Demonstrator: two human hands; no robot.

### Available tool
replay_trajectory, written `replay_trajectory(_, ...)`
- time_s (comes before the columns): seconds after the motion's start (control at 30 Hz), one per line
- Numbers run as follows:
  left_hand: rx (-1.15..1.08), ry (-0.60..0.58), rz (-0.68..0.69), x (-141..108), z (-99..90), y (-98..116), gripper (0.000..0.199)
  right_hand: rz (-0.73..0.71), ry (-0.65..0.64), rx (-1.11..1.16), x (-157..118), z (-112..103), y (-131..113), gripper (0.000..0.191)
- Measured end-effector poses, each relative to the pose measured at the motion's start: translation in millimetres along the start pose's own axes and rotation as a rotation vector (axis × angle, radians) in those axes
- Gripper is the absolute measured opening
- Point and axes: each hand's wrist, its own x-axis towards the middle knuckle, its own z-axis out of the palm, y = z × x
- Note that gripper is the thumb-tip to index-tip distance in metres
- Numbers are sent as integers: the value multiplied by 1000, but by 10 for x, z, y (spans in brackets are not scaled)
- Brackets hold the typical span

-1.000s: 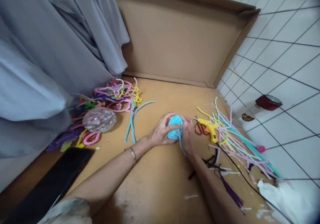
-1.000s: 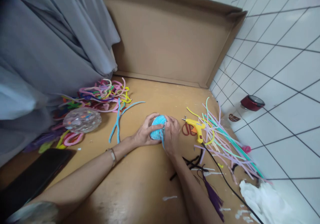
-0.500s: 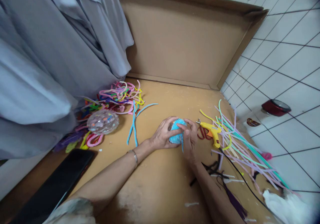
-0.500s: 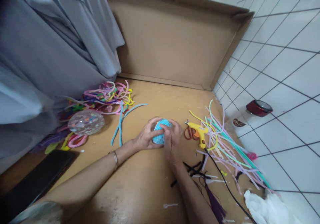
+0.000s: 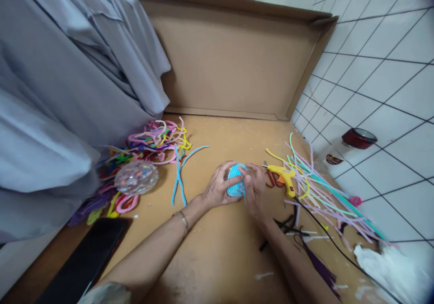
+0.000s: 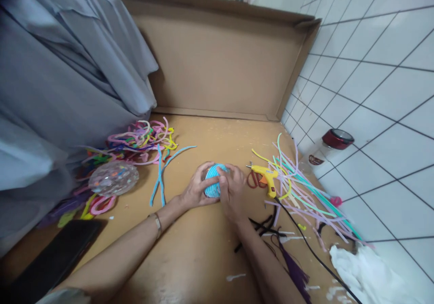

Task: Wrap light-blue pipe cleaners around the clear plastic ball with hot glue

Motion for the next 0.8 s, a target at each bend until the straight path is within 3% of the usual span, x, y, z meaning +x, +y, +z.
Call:
replay_trajectory(0.13, 4, 2, -4, 8, 9, -3, 58, -45, -1, 25, -10, 17, -50, 39)
replay_trajectory(0.4, -1, 51, 10, 13, 25, 7, 61, 212, 54, 190, 65, 11, 83, 44)
replay_trajectory(0.7, 15, 98, 45, 29, 35, 10, 63, 156, -4, 133, 80, -66, 43, 40)
replay_trajectory(0.8, 11, 104, 43, 32, 30, 15, 63, 65, -34, 59, 52, -67, -11, 39)
